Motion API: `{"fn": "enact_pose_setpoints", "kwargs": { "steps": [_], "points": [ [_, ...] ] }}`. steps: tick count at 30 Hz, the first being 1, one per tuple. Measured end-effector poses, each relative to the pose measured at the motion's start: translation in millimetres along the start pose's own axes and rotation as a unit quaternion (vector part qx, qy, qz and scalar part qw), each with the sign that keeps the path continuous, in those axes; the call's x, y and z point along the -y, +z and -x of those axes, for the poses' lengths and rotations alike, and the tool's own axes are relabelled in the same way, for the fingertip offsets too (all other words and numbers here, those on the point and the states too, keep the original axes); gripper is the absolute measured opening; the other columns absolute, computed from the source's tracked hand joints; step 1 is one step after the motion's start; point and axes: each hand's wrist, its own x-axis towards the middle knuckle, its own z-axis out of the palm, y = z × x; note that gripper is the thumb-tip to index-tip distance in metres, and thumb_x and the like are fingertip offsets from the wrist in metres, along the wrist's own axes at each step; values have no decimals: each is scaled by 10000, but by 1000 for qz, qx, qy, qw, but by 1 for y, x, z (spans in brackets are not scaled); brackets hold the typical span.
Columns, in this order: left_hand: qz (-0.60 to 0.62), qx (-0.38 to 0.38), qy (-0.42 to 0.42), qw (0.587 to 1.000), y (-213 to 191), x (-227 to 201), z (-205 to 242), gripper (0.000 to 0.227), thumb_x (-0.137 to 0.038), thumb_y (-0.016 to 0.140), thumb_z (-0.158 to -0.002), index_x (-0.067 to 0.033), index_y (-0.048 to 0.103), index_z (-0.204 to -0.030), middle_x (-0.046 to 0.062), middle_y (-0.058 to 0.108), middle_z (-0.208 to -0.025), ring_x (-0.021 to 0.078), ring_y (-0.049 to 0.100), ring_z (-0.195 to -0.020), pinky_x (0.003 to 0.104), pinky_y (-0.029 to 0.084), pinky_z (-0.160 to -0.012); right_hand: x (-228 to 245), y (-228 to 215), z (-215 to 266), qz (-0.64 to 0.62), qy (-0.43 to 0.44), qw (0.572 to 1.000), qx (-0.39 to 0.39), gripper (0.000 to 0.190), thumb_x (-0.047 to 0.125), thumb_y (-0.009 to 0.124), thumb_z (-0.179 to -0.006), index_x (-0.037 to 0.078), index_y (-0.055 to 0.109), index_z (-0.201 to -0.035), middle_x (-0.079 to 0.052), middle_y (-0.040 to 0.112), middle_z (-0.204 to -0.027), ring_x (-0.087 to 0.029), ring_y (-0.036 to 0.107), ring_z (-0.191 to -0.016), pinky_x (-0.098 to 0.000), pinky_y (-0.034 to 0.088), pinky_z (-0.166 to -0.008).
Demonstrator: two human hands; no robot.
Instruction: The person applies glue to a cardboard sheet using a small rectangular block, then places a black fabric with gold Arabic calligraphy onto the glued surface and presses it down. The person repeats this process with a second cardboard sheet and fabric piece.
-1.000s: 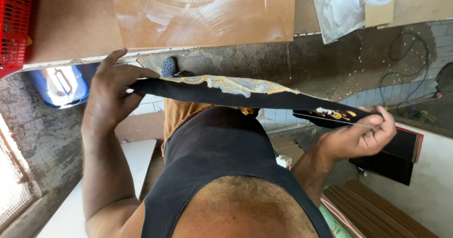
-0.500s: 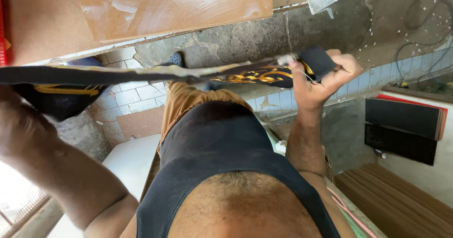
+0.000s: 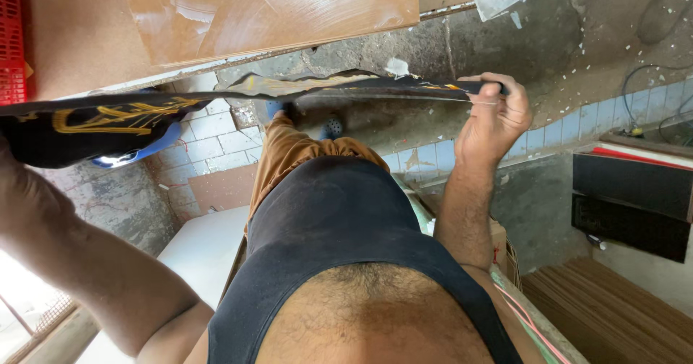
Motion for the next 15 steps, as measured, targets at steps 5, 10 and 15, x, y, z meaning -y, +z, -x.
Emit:
{"fn": "enact_pose_setpoints", "kwargs": {
  "steps": [5,10,15],
  "points": [
    [27,49,41,998,16,35,-8,160,-146,827,-1038,-39,743,-1122,74,742,-1031,147,714,-924,287,616,-893,-5,6,3,65,-24,997,43,275,238,698,-1067,-19,615,-1120,-123,696,-1012,-237,732,-927,-360,620,-871],
    [58,76,-11,995,13,74,-1,185,-179,827,-1050,-45,744,-1147,111,774,-1082,194,765,-1001,317,620,-979,-20,4,-1,74,-6,997,-12,236,191,698,-1087,-35,645,-1132,-102,682,-1035,-170,651,-942,-311,561,-869],
    [90,56,-13,994,18,100,-5,189,-150,858,-1065,-28,758,-1169,101,771,-1121,176,721,-1047,298,595,-991,-41,10,-7,116,-13,992,-45,223,180,714,-1066,-31,654,-1108,-74,683,-1031,-129,620,-922,-274,532,-850]
  ]
}}
